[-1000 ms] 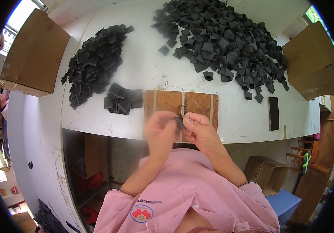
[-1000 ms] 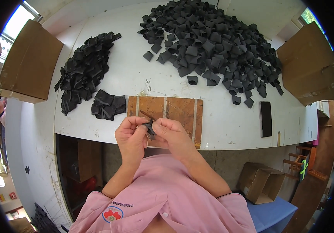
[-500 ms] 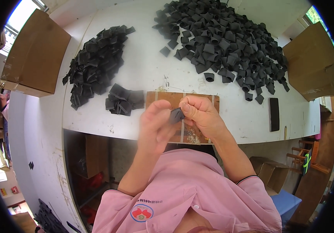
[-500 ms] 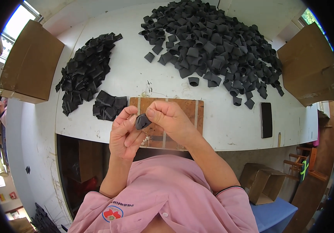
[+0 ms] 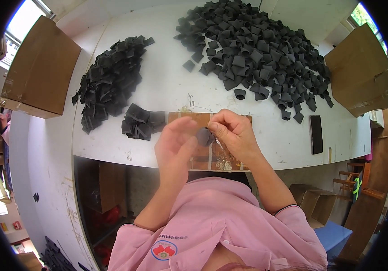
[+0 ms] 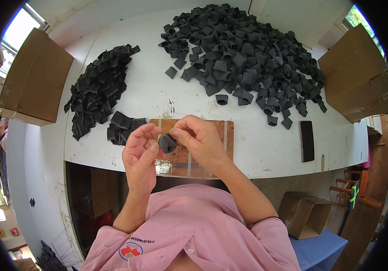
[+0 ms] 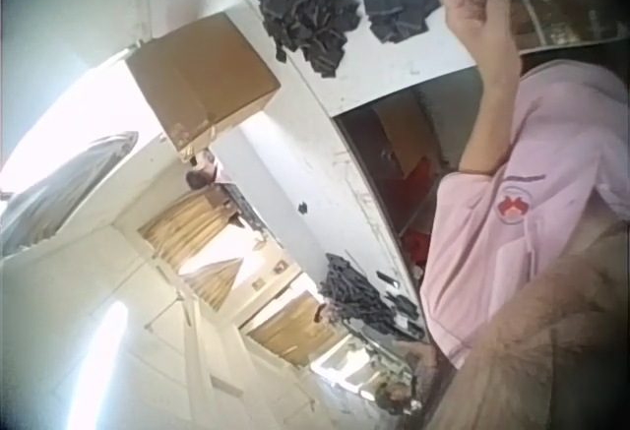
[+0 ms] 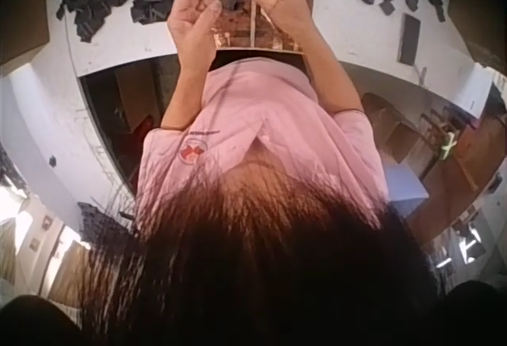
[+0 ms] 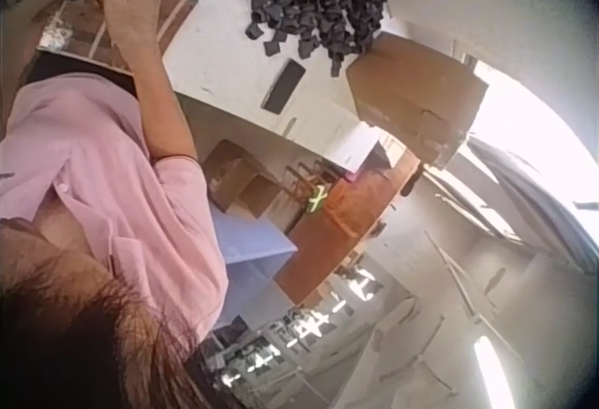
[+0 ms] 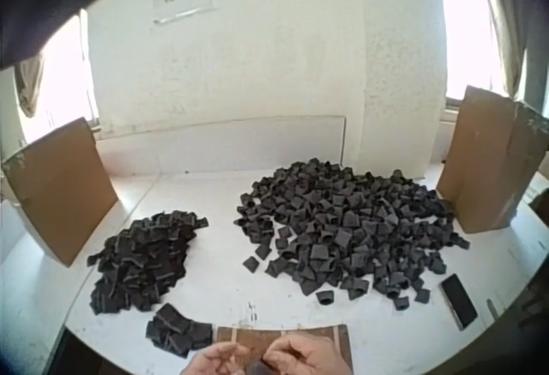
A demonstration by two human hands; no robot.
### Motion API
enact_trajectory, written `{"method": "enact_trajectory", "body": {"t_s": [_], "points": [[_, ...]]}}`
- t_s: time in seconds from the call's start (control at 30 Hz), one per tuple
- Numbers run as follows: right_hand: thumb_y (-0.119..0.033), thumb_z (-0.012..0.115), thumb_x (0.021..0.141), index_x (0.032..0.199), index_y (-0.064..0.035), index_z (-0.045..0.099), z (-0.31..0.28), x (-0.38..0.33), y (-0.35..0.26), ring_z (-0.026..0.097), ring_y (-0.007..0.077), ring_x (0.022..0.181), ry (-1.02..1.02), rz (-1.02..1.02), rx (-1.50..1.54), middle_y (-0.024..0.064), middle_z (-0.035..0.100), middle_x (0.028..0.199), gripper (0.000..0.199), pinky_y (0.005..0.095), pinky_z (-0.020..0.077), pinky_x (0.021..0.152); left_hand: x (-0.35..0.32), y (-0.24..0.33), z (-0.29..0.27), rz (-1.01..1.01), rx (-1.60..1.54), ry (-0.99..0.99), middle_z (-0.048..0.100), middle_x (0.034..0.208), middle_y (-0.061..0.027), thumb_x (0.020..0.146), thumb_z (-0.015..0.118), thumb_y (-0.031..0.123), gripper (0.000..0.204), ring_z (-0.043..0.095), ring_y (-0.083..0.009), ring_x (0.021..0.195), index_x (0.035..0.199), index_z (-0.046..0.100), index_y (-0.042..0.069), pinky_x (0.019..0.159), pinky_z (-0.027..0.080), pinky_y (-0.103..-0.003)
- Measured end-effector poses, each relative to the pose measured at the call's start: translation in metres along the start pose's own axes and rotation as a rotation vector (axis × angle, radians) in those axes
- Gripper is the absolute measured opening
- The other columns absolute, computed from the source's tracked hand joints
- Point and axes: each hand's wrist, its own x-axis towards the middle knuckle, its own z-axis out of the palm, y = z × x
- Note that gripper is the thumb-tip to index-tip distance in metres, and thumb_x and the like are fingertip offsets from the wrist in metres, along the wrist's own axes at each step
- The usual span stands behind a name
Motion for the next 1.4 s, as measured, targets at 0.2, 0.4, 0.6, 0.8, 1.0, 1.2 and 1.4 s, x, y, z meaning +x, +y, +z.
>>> {"method": "enact_trajectory", "body": {"t_s": [0.2,0.4,0.6,0.8,1.0,1.2,1.4], "points": [[-0.022,0.072,0.066,0.09,-0.0007,0.057,0.012,-0.016,-0.018,0.052,0.0208,0.07,0.199,-0.532,-0.531,0.0084,0.053,0.083,0.036,0.0273,0.0427,0.053,0.016,0.01,0.003,0.634,0.61,-0.283,0.057,0.089,-0.0072,0.072,0.057,-0.005,0.024,0.055,-0.0135,0.077,0.096,0.056,-0.001,0.067,0.045,-0.023],[-0.01,0.07,0.061,0.085,0.0004,0.057,0.023,-0.01,-0.02,0.052,0.0212,0.066,0.302,-0.751,-0.82,0.0072,0.051,0.076,0.029,0.0281,0.0435,0.051,0.005,0.013,0.01,0.169,-0.162,-0.044,0.054,0.085,-0.0073,0.086,0.052,0.01,0.009,0.05,-0.0138,0.078,0.083,0.054,0.001,0.073,0.04,-0.027],[0.0,0.062,0.056,0.077,0.0018,0.058,0.018,-0.009,-0.026,0.051,0.0194,0.063,0.273,-0.806,-0.963,0.0054,0.051,0.072,0.021,0.0272,0.0428,0.049,0.003,0.011,0.01,0.125,-0.219,0.049,0.054,0.083,-0.0069,0.087,0.051,0.011,0.01,0.05,-0.0126,0.075,0.083,0.052,0.002,0.073,0.04,-0.026],[-0.003,0.066,0.061,0.082,0.0003,0.06,0.008,-0.011,-0.026,0.053,0.0204,0.063,0.162,-0.669,-0.703,0.0071,0.055,0.075,0.022,0.0284,0.0439,0.05,0.003,0.008,0.005,0.331,0.017,-0.02,0.054,0.082,-0.0074,0.081,0.058,0.005,0.007,0.05,-0.0126,0.075,0.081,0.053,0.0,0.072,0.041,-0.025],[-0.004,0.07,0.058,0.086,-0.0015,0.061,0.008,-0.01,-0.03,0.056,0.0218,0.068,0.108,-0.511,-0.517,0.0066,0.058,0.078,0.029,0.0286,0.0464,0.054,0.003,0.01,0.01,0.426,0.257,-0.056,0.054,0.078,-0.0068,0.075,0.065,0.002,0.012,0.049,-0.0116,0.072,0.079,0.055,-0.001,0.068,0.04,-0.022],[0.003,0.067,0.056,0.083,-0.0006,0.061,0.014,-0.004,-0.024,0.056,0.0211,0.067,0.128,-0.612,-0.614,0.0072,0.057,0.072,0.028,0.0291,0.0459,0.056,0.007,0.006,-0.017,0.379,0.246,-0.102,0.054,0.073,-0.005,0.073,0.067,0.004,0.012,0.048,-0.0112,0.068,0.075,0.056,0.0,0.062,0.038,-0.021],[0.002,0.068,0.057,0.087,-0.0002,0.06,0.014,-0.008,-0.002,0.055,0.0221,0.066,0.191,-0.574,-0.634,0.008,0.057,0.074,0.031,0.0301,0.0458,0.056,0.011,0.0,-0.009,0.319,0.255,-0.064,0.054,0.075,-0.0032,0.07,0.063,-0.005,0.009,0.048,-0.0105,0.068,0.071,0.056,0.0,0.061,0.038,-0.022]]}}
